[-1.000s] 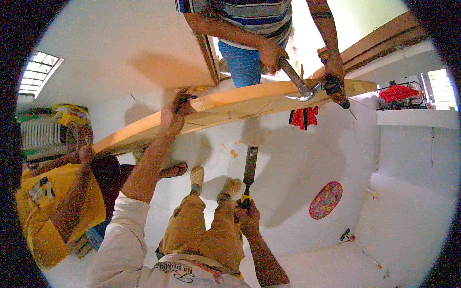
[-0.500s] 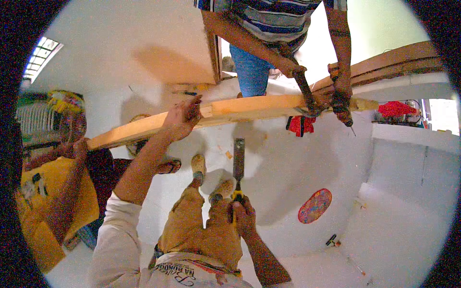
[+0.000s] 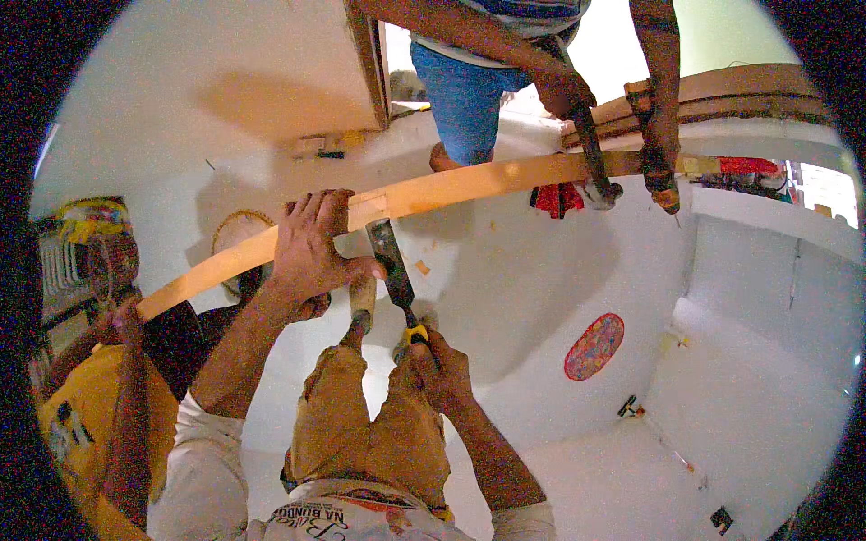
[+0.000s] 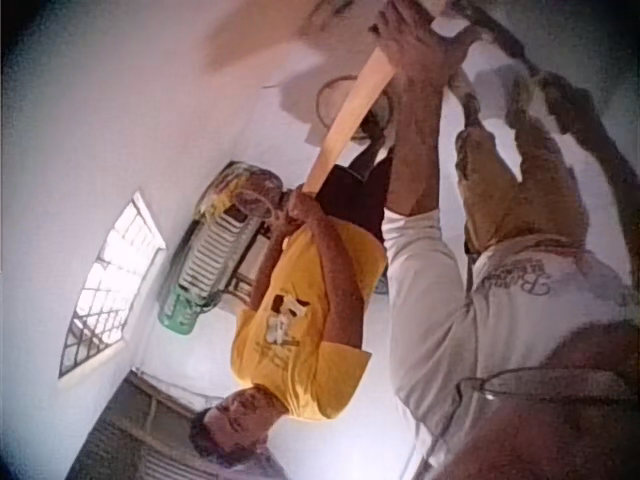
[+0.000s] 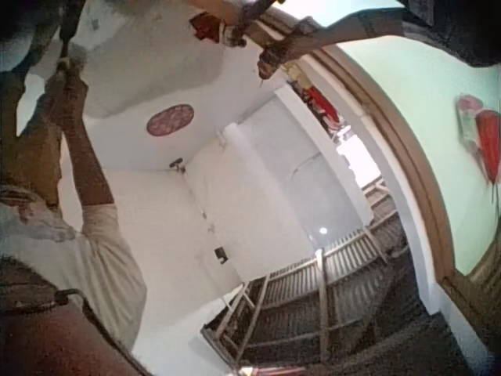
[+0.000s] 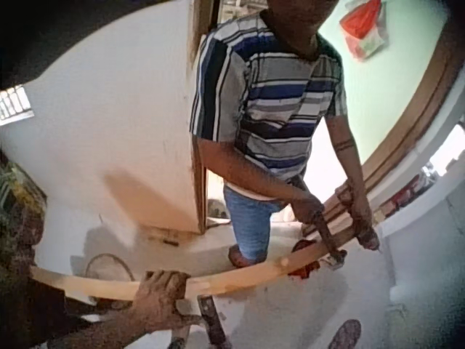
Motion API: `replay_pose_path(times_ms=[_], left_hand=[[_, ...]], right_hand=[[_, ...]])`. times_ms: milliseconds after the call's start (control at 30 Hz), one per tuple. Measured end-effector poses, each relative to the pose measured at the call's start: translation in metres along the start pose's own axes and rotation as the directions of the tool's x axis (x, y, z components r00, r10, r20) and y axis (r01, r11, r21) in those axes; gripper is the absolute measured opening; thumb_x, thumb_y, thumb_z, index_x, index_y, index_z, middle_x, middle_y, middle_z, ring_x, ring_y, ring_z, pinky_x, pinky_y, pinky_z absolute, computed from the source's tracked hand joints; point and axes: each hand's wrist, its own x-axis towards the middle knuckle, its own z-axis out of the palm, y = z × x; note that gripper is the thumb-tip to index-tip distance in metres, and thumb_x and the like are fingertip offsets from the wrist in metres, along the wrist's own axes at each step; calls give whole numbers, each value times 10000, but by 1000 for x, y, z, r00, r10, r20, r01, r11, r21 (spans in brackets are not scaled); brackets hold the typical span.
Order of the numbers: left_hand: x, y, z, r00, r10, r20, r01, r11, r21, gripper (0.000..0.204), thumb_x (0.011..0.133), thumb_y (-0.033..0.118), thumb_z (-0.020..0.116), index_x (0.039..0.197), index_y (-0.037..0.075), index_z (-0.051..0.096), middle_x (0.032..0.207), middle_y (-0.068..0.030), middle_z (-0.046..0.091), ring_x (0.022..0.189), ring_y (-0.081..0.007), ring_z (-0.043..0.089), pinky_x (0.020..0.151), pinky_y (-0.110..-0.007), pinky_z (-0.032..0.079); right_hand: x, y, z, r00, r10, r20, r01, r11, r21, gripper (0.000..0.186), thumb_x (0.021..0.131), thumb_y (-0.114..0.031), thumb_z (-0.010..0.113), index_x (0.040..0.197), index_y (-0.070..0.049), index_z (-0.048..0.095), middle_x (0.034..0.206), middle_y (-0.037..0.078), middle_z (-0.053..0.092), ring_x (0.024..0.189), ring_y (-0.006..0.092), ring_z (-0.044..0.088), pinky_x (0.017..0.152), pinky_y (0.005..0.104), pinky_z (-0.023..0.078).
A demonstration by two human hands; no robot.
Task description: Measure, chisel, and hammer a door frame or door section for hinge placement.
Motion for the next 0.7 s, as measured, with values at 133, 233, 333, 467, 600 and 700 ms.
replay_pose_path(times_ms=[133,233,333,467,600,700], left_hand=[[1,-5,7,999,17,-45,-17,1000,-10,1033,466,755,741,1182,36,547,1067,-123,592,1027,-317,557,885,-453,391],[1,-5,9,996,25,-88,-24,1000,7,1028,471,794,702,1150,36,560,1015,-115,590,985,-301,566,842,-441,397],[1,-5,7,999,2,-54,1,999,42,1001,480,789,701,1128,38,566,986,-110,585,969,-299,567,831,-443,395],[1,-4,9,997,-14,-74,13,1000,-9,928,522,761,704,1097,46,572,933,-92,577,932,-297,568,810,-444,393],[1,-4,10,996,-10,-85,9,1000,-14,887,548,742,705,1090,51,572,927,-90,578,919,-298,569,806,-442,392],[4,-4,6,997,-75,24,75,997,-6,889,550,694,747,1124,40,567,934,-98,586,947,-315,568,838,-454,397]], right_hand=[[-4,-8,2,999,-11,-35,10,1000,-30,515,987,-412,492,1292,3,518,711,20,558,493,75,495,454,242,436],[-6,-17,3,998,-27,-49,23,997,-69,507,989,-410,489,1279,5,524,695,18,557,488,74,499,449,246,436],[-6,-22,1,999,-31,-22,29,995,-98,498,992,-404,482,1264,11,528,680,16,556,484,75,502,446,248,437],[1,-20,2,1000,-17,-24,15,995,-95,475,995,-386,479,1248,14,531,672,14,555,481,74,500,448,248,436],[7,-27,6,999,-2,-35,-1,998,-69,428,979,-386,513,1186,-13,544,713,73,610,579,164,592,531,312,479],[10,-29,8,999,29,-35,-32,996,-88,394,962,-395,541,1135,-41,552,752,128,664,665,253,678,610,372,522]])
